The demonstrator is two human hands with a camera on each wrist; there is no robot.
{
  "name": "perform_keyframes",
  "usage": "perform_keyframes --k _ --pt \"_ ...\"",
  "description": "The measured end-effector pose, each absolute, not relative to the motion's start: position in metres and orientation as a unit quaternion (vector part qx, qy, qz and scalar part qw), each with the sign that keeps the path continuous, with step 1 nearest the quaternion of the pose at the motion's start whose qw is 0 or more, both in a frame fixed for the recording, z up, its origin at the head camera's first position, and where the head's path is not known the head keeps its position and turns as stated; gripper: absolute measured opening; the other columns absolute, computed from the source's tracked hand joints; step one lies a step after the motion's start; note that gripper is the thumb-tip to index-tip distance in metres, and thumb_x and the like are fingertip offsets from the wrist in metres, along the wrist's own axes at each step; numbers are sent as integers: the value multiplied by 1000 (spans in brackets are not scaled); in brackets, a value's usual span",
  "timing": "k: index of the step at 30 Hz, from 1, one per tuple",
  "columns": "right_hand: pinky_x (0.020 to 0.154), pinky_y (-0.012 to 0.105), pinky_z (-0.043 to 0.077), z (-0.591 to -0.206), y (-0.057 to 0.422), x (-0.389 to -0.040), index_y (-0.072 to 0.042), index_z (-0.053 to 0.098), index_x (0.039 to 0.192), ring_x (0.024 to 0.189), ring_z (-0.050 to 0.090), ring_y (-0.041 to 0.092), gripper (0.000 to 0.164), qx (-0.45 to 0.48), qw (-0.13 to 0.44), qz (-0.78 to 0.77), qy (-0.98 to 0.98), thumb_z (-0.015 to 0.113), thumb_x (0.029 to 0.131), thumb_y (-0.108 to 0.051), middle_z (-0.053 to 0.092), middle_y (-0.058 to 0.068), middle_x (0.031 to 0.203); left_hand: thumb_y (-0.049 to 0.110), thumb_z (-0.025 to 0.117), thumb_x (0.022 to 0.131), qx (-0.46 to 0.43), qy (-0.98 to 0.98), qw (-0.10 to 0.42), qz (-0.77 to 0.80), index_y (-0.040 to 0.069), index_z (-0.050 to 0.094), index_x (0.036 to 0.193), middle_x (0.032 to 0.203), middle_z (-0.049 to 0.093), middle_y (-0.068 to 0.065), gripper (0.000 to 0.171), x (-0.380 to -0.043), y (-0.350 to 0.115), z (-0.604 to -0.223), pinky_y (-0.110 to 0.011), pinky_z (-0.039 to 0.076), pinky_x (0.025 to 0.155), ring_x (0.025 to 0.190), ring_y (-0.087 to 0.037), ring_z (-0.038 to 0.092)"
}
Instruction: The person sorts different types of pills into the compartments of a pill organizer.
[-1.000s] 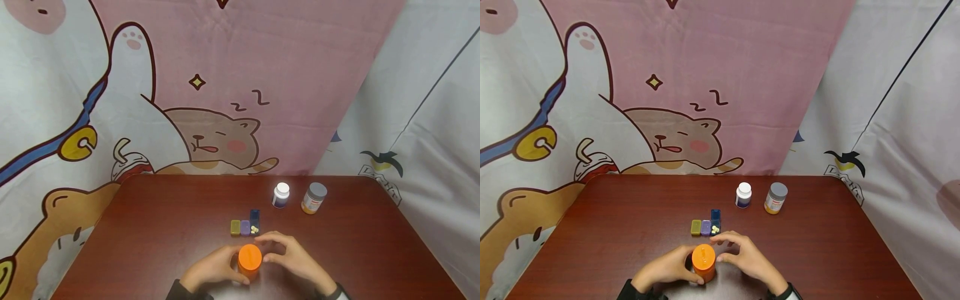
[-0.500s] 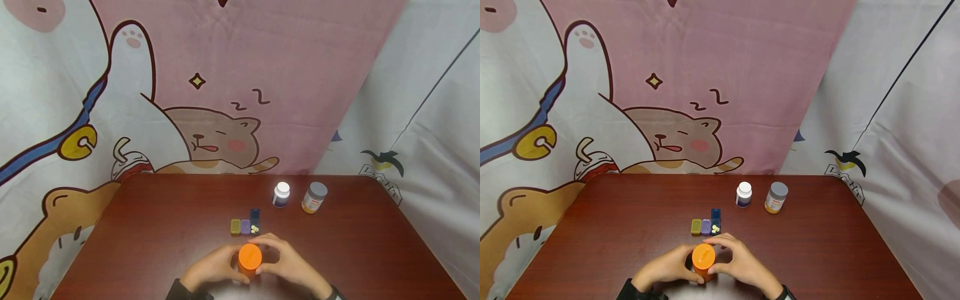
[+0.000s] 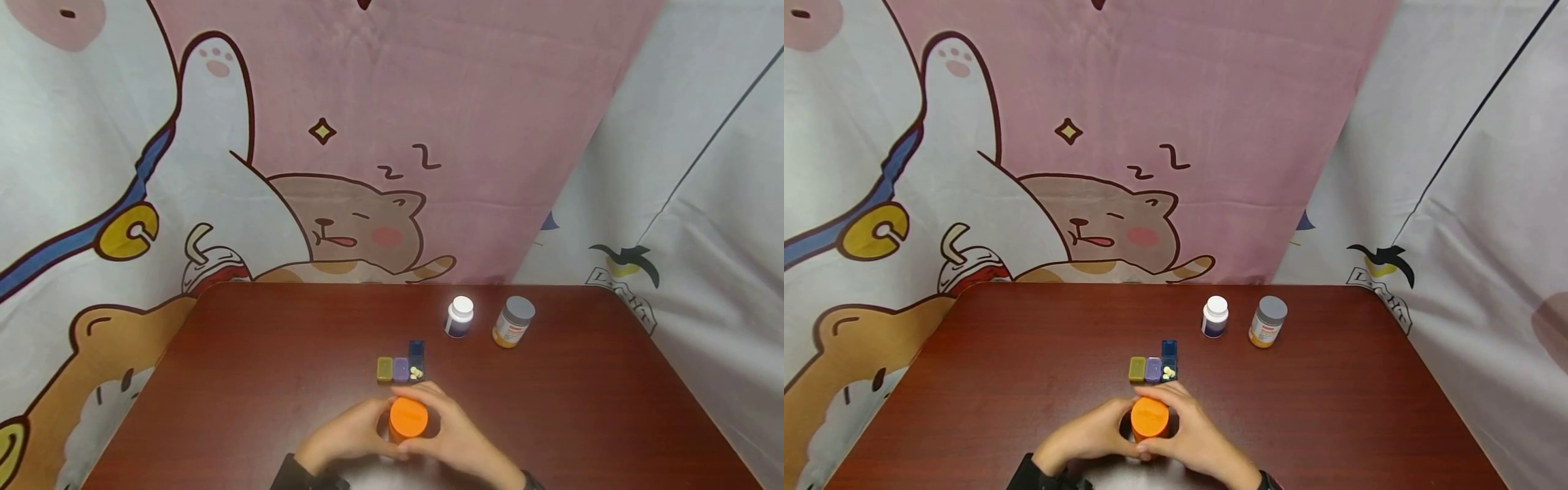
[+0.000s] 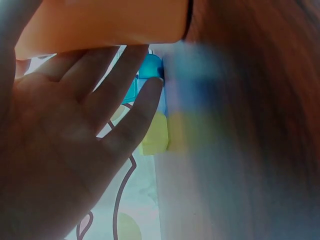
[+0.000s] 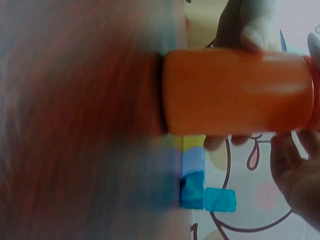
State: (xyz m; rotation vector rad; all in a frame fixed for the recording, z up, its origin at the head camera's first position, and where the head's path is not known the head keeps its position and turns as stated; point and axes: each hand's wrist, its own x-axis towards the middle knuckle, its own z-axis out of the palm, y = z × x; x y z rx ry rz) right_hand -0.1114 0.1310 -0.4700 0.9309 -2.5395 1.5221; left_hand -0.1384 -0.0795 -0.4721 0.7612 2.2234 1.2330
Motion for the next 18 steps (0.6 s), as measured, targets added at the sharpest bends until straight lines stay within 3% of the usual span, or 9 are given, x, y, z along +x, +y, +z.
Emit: perform_keyframes --k 5,12,18 --pt "94 26 46 -468 120 -106 -25 62 129 108 56 9 65 283 94 459 -837 87 70 -32 65 -5 121 30 83 76 292 812 231 449 15 62 120 101 66 14 52 -140 -79 -474 -20 47 79 81 0 55" --pt "90 26 41 -464 112 -99 -26 64 123 103 53 4 67 273 220 319 -881 88 63 -47 63 -18 113 29 84 75 299 822 217 433 18 64 121 111 68 13 51 -139 -78 -472 -25 49 91 92 2 57" --pt "89 25 40 -463 112 -99 -22 67 117 103 53 5 64 271 244 281 -888 88 63 -50 63 -16 108 25 85 73 282 833 222 421 17 64 123 116 69 7 55 -136 -78 -468 -29 48 95 95 0 57"
